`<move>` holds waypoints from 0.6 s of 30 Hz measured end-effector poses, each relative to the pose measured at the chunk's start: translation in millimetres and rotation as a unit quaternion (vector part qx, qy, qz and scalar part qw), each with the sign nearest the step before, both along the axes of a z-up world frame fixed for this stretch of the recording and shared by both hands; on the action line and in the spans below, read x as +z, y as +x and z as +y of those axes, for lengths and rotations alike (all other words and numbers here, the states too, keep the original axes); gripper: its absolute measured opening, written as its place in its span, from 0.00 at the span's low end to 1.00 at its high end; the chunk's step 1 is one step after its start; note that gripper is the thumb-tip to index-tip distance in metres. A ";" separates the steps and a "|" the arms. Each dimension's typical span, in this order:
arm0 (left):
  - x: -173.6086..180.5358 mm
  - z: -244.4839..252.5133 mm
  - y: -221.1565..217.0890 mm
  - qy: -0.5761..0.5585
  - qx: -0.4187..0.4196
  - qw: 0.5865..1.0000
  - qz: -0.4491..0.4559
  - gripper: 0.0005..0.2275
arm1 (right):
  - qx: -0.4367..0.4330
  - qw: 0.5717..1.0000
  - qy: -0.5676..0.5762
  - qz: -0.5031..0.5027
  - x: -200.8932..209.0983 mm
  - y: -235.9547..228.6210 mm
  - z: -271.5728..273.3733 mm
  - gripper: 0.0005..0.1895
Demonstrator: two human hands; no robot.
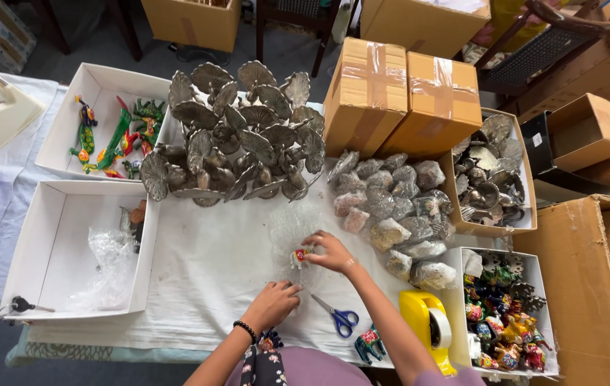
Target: The person wraps small decorative figurines in bubble wrap and secures them with tape. They use scissors to cut the bubble wrap and a tape dispenser to seal the packages, placing the wrapped items into a box.
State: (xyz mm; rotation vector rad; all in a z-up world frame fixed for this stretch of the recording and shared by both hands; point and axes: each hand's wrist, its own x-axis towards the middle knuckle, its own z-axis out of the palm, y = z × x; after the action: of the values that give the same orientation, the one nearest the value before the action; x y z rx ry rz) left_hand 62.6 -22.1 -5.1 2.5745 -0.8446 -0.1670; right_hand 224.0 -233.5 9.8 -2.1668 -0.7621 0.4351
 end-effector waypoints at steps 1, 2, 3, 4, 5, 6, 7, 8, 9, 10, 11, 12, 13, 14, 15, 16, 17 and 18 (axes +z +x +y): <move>4.4 1.7 2.7 0.000 0.001 1.000 -0.002 0.05 | 0.001 1.000 0.000 -0.002 -1.2 -9.4 -8.4 0.23; 8.3 3.5 5.4 -0.005 -0.011 1.000 0.004 0.04 | -0.006 0.998 0.032 0.047 -3.0 -18.7 -16.7 0.21; 11.7 4.1 5.3 -0.011 -0.022 1.000 0.013 0.04 | -0.013 0.993 0.064 0.098 -5.4 -30.8 -26.1 0.19; 14.9 5.0 7.2 -0.012 -0.022 1.000 0.013 0.04 | -0.012 0.993 0.063 0.098 4.0 -35.3 -26.8 0.19; 18.3 6.4 9.5 -0.035 -0.035 0.999 0.014 0.04 | 0.027 0.995 0.040 0.084 13.2 -40.3 -27.4 0.26; 21.8 7.6 11.8 -0.057 -0.049 0.997 0.014 0.04 | 0.066 0.995 0.016 0.070 22.5 -45.3 -28.1 0.34; 22.7 7.7 17.2 -0.058 -0.049 0.997 0.014 0.04 | 0.066 0.995 0.016 0.069 -5.0 -42.1 -38.1 0.34; 23.8 7.5 22.6 -0.118 -0.035 0.992 0.014 0.05 | 0.060 0.993 0.020 0.100 -32.4 -38.8 -48.3 0.24; 25.1 9.1 26.8 -0.177 -0.021 0.984 0.016 0.06 | 0.055 0.989 0.025 0.133 -60.6 -37.0 -56.7 0.13; 22.8 7.4 33.1 -0.176 -0.022 0.984 0.016 0.06 | 0.055 0.989 0.027 0.133 -65.8 -33.8 -55.5 0.13; 20.4 6.1 39.5 -0.255 0.041 0.966 0.022 0.07 | -0.031 0.982 0.098 0.155 -71.1 -31.1 -54.0 0.12; 18.0 4.9 45.8 -0.331 0.104 0.938 0.028 0.09 | -0.116 0.963 0.169 0.176 -76.6 -28.4 -52.2 0.11; 9.3 -0.2 51.7 -0.330 0.103 0.938 0.029 0.09 | -0.116 0.963 0.170 0.176 -71.6 -25.2 -45.9 0.11; 0.6 -4.8 57.6 -0.374 0.187 0.907 0.042 0.10 | -0.167 0.940 0.196 0.224 -66.6 -22.0 -39.0 0.11; -7.7 -9.2 65.5 -0.415 0.269 0.867 0.054 0.11 | -0.215 0.912 0.221 0.270 -60.9 -16.1 -31.8 0.11; -4.1 -12.2 69.3 -0.415 0.269 0.868 0.052 0.11 | -0.214 0.912 0.222 0.269 -76.5 -11.2 -30.2 0.11; -0.3 -16.5 74.6 -0.416 0.337 0.840 0.091 0.12 | -0.247 0.925 0.192 0.215 -91.3 -4.6 -29.9 0.11; 3.5 -20.6 80.5 -0.415 0.402 0.806 0.130 0.13 | -0.278 0.933 0.161 0.161 -106.1 2.6 -29.5 0.12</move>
State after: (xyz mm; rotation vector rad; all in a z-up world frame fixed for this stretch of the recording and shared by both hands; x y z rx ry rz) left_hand 143.1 -42.7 -1.5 1.7795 0.2993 0.0962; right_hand 226.6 -263.1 -96.3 -1.8302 -0.0170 0.3244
